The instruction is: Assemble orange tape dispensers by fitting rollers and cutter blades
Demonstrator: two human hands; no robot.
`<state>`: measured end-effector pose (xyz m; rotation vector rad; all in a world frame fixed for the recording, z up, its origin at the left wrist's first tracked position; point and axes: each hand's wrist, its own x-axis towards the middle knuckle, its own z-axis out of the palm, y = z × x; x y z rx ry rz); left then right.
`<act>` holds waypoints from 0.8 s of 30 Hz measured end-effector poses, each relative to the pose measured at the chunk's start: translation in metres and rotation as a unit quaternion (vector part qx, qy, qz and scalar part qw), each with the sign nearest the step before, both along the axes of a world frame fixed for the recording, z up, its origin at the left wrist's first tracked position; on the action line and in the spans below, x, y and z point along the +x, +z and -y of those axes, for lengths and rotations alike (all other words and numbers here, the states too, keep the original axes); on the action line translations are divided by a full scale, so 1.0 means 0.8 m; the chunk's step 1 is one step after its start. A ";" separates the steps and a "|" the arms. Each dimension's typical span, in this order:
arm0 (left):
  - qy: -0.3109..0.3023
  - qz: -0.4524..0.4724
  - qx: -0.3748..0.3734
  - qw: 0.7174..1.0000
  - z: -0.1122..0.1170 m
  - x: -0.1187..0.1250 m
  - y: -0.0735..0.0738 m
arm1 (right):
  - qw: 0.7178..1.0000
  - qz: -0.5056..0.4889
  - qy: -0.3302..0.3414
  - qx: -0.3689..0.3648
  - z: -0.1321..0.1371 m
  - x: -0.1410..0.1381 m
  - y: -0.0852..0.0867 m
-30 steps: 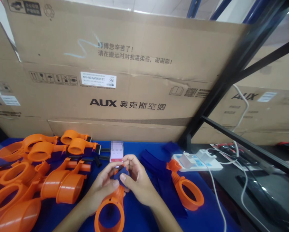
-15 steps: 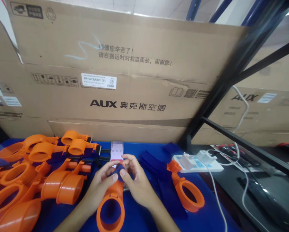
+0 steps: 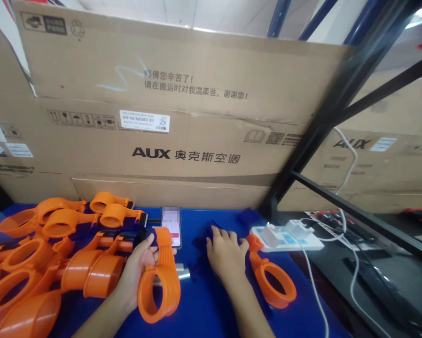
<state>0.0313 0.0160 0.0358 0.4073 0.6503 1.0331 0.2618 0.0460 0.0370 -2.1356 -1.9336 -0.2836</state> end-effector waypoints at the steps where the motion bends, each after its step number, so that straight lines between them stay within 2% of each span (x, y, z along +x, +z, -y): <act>1: 0.001 0.003 0.000 1.000 0.000 0.000 -0.002 | 1.000 0.002 0.000 -0.009 -0.001 0.002 0.000; 5: 0.013 -0.028 -0.009 0.999 -0.002 0.000 -0.006 | 1.000 0.000 0.004 -0.013 -0.005 0.003 0.003; 12: 0.065 -0.039 -0.021 0.997 -0.004 0.000 0.001 | 1.000 -0.017 0.025 -0.001 -0.007 0.000 0.009; 17: 0.042 -0.024 -0.013 0.999 -0.001 0.001 -0.003 | 0.999 -0.021 0.033 0.005 -0.005 -0.006 0.008; 24: 0.048 -0.027 -0.006 0.998 -0.002 0.002 -0.003 | 0.999 -0.028 0.041 -0.003 -0.006 -0.004 0.007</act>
